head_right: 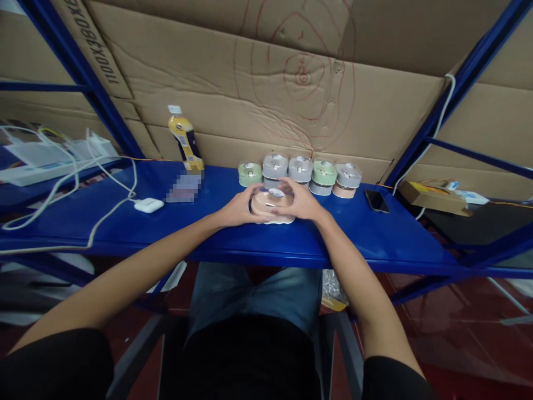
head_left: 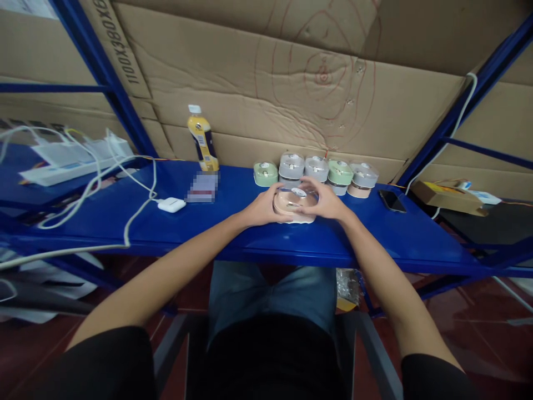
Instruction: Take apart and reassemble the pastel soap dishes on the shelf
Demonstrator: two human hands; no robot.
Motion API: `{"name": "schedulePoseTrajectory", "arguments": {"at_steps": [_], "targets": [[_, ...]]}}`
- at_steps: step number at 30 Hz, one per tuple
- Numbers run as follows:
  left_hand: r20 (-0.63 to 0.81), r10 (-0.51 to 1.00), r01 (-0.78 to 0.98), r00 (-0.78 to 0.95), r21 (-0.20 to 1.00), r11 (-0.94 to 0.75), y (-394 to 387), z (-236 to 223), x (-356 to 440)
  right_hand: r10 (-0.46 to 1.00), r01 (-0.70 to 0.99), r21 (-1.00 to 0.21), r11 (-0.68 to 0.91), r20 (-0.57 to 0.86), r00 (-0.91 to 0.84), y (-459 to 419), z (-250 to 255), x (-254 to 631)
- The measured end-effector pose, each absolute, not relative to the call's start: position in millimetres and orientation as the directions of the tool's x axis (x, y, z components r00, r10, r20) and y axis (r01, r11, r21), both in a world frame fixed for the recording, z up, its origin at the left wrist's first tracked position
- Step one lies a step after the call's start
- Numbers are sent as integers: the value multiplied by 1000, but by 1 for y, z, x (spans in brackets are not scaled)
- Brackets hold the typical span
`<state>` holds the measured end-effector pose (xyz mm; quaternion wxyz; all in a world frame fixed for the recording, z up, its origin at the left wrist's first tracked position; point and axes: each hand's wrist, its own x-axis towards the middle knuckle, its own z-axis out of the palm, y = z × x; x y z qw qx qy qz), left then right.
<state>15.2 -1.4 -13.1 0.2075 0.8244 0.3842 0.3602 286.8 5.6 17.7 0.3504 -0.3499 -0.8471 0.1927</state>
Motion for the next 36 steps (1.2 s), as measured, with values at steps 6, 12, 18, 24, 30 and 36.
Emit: {"name": "schedulePoseTrajectory", "arguments": {"at_steps": [6, 12, 18, 24, 30, 36], "targets": [[401, 786, 458, 470, 650, -606, 3, -18, 16, 718, 465, -558, 687, 426, -551, 6, 15, 282], [385, 798, 461, 464, 665, -588, 2, -17, 18, 702, 456, -549, 700, 417, -577, 6, 15, 285], [406, 785, 433, 468, 669, -604, 4, -17, 19, 708, 469, -542, 697, 417, -570, 8, 17, 284], [411, 780, 424, 472, 670, -610, 6, -19, 19, 713, 513, -504, 695, 392, -581, 2, 27, 283], [418, 775, 423, 474, 664, -616, 6, -19, 20, 710, 535, -471, 702, 396, -582, -2, 32, 283], [389, 787, 437, 479, 672, -598, 5, -18, 21, 711, 538, -469, 700, 389, -585, -3, 33, 282]]}}
